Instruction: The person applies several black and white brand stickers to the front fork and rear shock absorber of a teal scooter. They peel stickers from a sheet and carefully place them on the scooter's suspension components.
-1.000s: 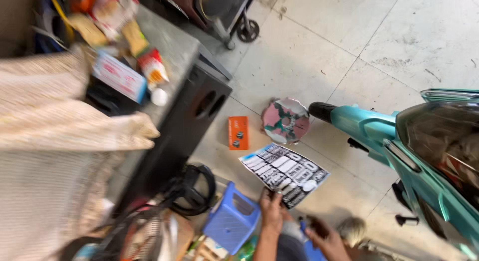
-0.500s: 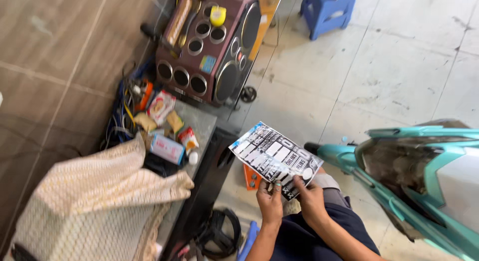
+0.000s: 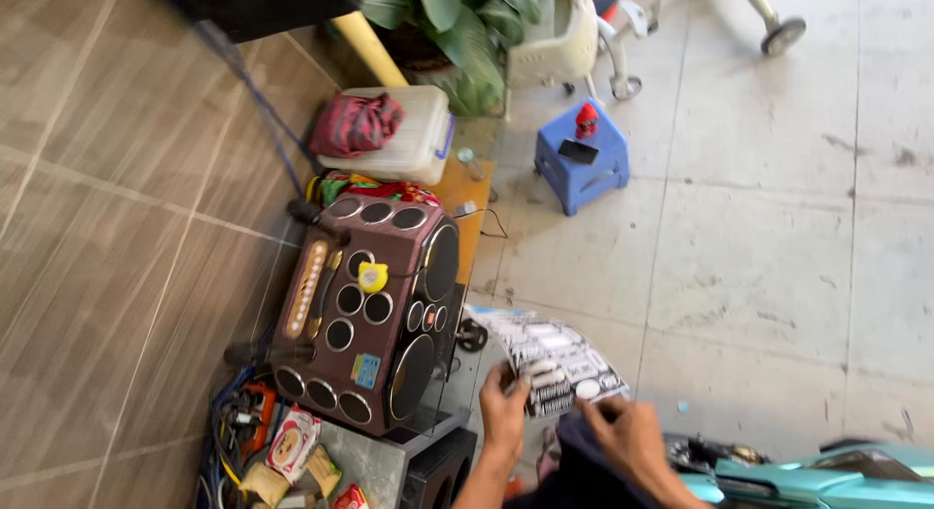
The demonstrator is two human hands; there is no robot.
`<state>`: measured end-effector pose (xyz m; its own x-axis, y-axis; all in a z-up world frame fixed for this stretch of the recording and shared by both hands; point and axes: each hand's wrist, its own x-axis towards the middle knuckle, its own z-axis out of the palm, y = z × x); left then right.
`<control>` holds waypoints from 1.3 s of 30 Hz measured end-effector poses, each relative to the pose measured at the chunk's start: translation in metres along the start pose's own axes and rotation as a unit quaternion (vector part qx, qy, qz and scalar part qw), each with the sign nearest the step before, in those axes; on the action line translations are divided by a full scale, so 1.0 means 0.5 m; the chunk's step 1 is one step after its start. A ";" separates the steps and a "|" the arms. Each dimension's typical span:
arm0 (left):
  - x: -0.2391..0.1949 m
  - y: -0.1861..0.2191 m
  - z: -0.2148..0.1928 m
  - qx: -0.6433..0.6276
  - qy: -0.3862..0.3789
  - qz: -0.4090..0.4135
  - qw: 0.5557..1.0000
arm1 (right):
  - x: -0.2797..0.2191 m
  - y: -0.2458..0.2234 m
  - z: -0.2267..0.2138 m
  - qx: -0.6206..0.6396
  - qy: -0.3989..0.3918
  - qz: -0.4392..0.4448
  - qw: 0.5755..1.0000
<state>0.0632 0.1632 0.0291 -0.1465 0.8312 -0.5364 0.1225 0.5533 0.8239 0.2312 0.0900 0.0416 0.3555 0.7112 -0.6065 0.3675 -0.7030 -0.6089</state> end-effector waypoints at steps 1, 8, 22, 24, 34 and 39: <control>0.030 0.032 0.026 0.012 -0.006 -0.013 1.000 | 0.020 -0.012 -0.023 0.004 -0.005 0.018 1.000; 0.154 0.327 0.293 -0.133 -0.278 -0.002 0.951 | 0.176 -0.160 -0.288 -0.097 0.289 -0.466 0.831; 0.196 0.513 1.035 0.085 -0.571 -0.204 0.790 | 0.373 -0.022 -0.745 -0.071 0.500 -0.193 0.841; 0.150 0.579 1.143 0.199 -0.599 -0.148 0.762 | 0.400 0.014 -0.812 -0.093 0.523 -0.131 0.837; -0.034 0.599 1.520 0.308 -0.636 -0.154 0.691 | 0.422 0.131 -1.075 -0.120 0.602 0.041 0.788; -0.118 0.525 1.672 0.336 -0.650 -0.164 0.662 | 0.399 0.261 -1.182 -0.016 0.559 0.065 0.827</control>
<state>0.9247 0.3052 0.1243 0.6406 -0.2359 -0.7308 0.7665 0.2526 0.5904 0.8583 0.1440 0.1432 0.9590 0.2043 0.1965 0.2804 -0.7854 -0.5518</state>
